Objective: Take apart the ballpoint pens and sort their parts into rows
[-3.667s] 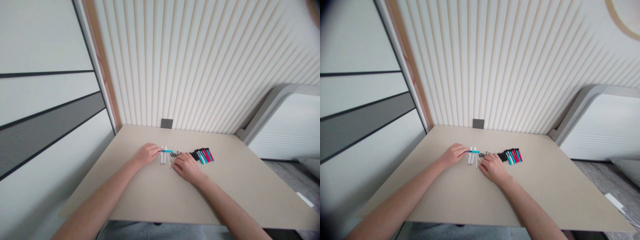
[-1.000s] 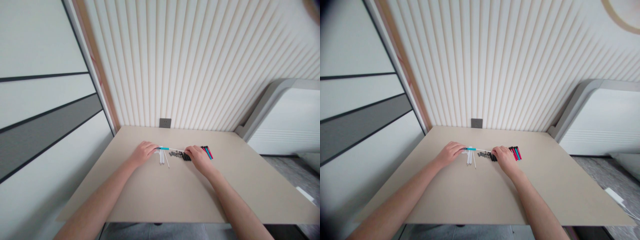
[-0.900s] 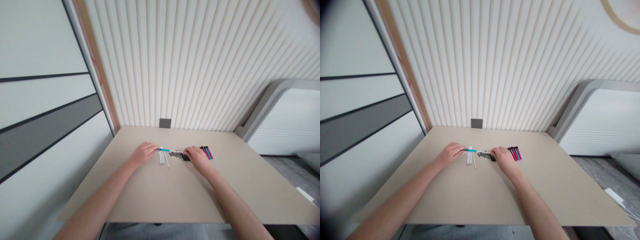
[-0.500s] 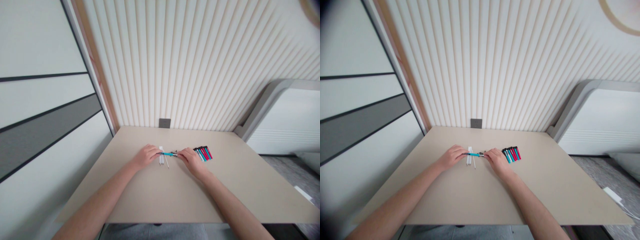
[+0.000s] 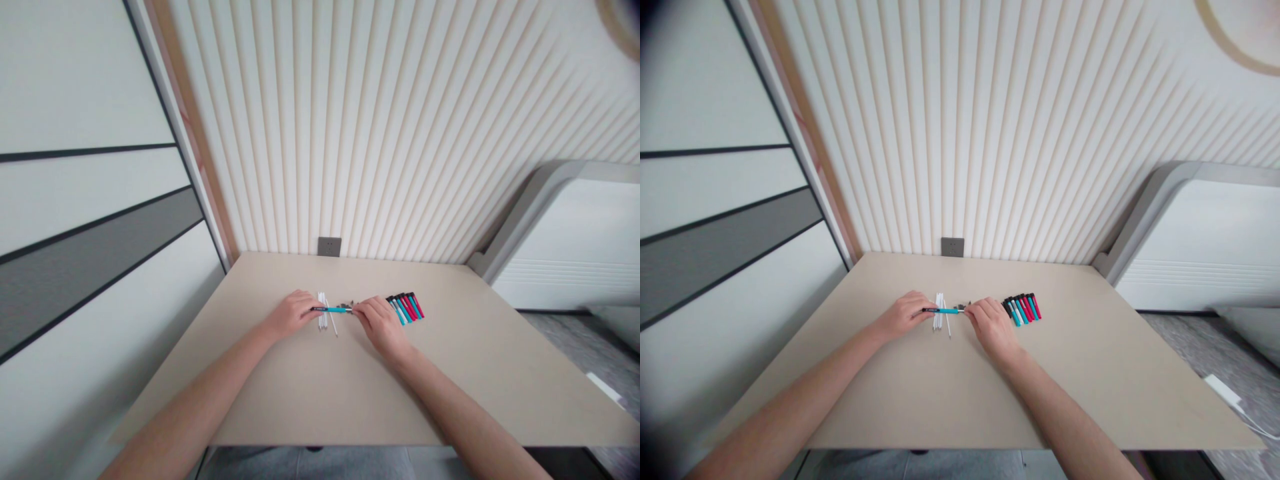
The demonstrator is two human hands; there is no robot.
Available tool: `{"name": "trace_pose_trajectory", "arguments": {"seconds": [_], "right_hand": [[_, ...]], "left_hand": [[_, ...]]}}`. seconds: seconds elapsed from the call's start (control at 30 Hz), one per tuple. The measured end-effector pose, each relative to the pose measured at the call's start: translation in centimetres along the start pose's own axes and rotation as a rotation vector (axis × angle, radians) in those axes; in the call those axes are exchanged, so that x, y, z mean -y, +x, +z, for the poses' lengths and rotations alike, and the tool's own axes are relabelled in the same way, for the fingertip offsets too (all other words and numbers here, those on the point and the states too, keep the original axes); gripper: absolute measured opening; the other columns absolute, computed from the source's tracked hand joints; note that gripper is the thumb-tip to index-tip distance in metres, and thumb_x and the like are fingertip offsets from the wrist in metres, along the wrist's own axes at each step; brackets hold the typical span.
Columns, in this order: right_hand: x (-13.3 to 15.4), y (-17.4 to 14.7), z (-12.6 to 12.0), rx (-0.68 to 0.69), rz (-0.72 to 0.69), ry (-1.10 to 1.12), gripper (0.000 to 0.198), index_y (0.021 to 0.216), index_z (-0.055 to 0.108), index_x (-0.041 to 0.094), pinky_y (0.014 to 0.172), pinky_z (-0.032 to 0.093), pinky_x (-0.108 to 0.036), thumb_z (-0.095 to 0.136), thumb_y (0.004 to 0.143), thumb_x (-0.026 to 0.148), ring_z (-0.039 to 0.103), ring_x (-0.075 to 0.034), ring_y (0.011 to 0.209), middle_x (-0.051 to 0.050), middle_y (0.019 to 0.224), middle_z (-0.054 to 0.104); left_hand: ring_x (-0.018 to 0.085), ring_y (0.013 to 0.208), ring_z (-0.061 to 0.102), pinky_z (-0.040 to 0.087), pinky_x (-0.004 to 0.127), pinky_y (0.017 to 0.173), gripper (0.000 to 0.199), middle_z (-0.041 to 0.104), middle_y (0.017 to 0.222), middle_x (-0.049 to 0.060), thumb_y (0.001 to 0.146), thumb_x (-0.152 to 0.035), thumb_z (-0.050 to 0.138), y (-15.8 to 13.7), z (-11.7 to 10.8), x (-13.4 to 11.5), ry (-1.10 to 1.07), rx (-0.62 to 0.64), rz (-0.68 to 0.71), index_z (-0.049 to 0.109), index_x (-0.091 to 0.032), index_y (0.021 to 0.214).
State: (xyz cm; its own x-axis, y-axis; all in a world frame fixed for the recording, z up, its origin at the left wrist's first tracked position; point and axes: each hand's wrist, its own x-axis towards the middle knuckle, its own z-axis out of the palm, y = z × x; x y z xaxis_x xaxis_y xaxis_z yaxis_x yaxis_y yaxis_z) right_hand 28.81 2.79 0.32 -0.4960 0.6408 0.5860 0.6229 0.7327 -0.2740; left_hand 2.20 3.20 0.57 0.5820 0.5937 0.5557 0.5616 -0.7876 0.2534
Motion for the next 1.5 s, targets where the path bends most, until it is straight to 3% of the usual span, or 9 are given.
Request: {"name": "trace_pose_trajectory", "arguments": {"seconds": [0.17, 0.37, 0.43, 0.63, 0.73, 0.9, 1.17, 1.5], "right_hand": [[0.0, 0.1, 0.3, 0.01, 0.015, 0.0, 0.026, 0.094, 0.065, 0.019, 0.076, 0.045, -0.035, 0.042, 0.099, 0.03, 0.057, -0.021, 0.082, -0.008, 0.086, 0.066], [0.2, 0.1, -0.1, -0.011, 0.063, -0.021, 0.028, 0.118, 0.059, 0.02, 0.083, 0.044, -0.038, 0.044, 0.098, 0.031, 0.057, -0.024, 0.096, -0.011, 0.107, 0.064], [0.2, 0.1, -0.4, -0.022, 0.078, -0.024, 0.027, 0.117, 0.059, 0.02, 0.084, 0.044, -0.038, 0.045, 0.097, 0.031, 0.057, -0.024, 0.097, -0.012, 0.107, 0.064], [0.9, -0.3, 0.1, 0.246, -0.175, 0.006, 0.02, 0.1, 0.065, 0.021, 0.08, 0.041, -0.034, 0.048, 0.096, 0.032, 0.058, -0.02, 0.088, -0.007, 0.091, 0.066], [1.5, -0.3, 0.9, 0.314, -0.23, -0.003, 0.018, 0.097, 0.066, 0.022, 0.08, 0.04, -0.032, 0.049, 0.096, 0.028, 0.057, -0.017, 0.086, -0.005, 0.087, 0.065], [1.9, 0.2, 2.5, 0.27, -0.18, -0.054, 0.018, 0.09, 0.067, 0.021, 0.078, 0.04, -0.03, 0.051, 0.095, 0.026, 0.057, -0.017, 0.084, -0.004, 0.082, 0.064], [1.8, 0.4, 2.7, 0.221, -0.249, 0.057, 0.019, 0.106, 0.065, 0.021, 0.081, 0.043, -0.031, 0.048, 0.096, 0.024, 0.06, -0.018, 0.088, -0.006, 0.094, 0.068], [-2.4, 0.1, -0.2, 0.03, 0.084, -0.065, 0.018, 0.097, 0.067, 0.02, 0.079, 0.044, -0.035, 0.05, 0.094, 0.022, 0.059, -0.021, 0.085, -0.008, 0.088, 0.067]], "left_hand": [[0.017, 0.086, 0.062, 0.046, 0.031, 0.079, 0.024, 0.069, 0.089, 0.007, 0.096, -0.034, 0.048, -0.1, 0.1, 0.4, 0.031, -0.015, -0.012, 0.065, -0.018, 0.103], [0.017, 0.088, 0.061, 0.045, 0.032, 0.081, 0.022, 0.069, 0.095, 0.006, 0.096, -0.032, 0.048, -0.4, -0.3, 1.1, 0.072, -0.036, -0.068, 0.063, -0.019, 0.105], [0.017, 0.089, 0.061, 0.045, 0.032, 0.081, 0.022, 0.069, 0.095, 0.006, 0.097, -0.033, 0.047, -0.6, -0.6, 1.5, 0.089, -0.055, -0.103, 0.063, -0.019, 0.105], [0.017, 0.087, 0.061, 0.045, 0.032, 0.08, 0.023, 0.068, 0.094, 0.005, 0.097, -0.033, 0.046, -0.7, -0.9, 1.8, 0.142, -0.107, -0.167, 0.062, -0.019, 0.104], [0.017, 0.088, 0.061, 0.044, 0.033, 0.082, 0.021, 0.068, 0.095, 0.005, 0.097, -0.032, 0.047, -0.7, -0.8, 1.8, 0.14, -0.086, -0.161, 0.062, -0.019, 0.104], [0.017, 0.088, 0.06, 0.043, 0.033, 0.081, 0.021, 0.068, 0.095, 0.005, 0.097, -0.032, 0.048, -0.7, -0.5, 1.8, 0.139, -0.067, -0.151, 0.062, -0.018, 0.103], [0.017, 0.09, 0.06, 0.043, 0.033, 0.083, 0.02, 0.069, 0.098, 0.004, 0.097, -0.032, 0.048, -0.7, -0.3, 2.0, 0.145, -0.035, -0.164, 0.062, -0.02, 0.104], [0.018, 0.089, 0.06, 0.043, 0.034, 0.081, 0.021, 0.069, 0.097, 0.005, 0.097, -0.032, 0.047, -0.8, -0.4, 1.9, 0.161, -0.041, -0.173, 0.061, -0.019, 0.107]]}}
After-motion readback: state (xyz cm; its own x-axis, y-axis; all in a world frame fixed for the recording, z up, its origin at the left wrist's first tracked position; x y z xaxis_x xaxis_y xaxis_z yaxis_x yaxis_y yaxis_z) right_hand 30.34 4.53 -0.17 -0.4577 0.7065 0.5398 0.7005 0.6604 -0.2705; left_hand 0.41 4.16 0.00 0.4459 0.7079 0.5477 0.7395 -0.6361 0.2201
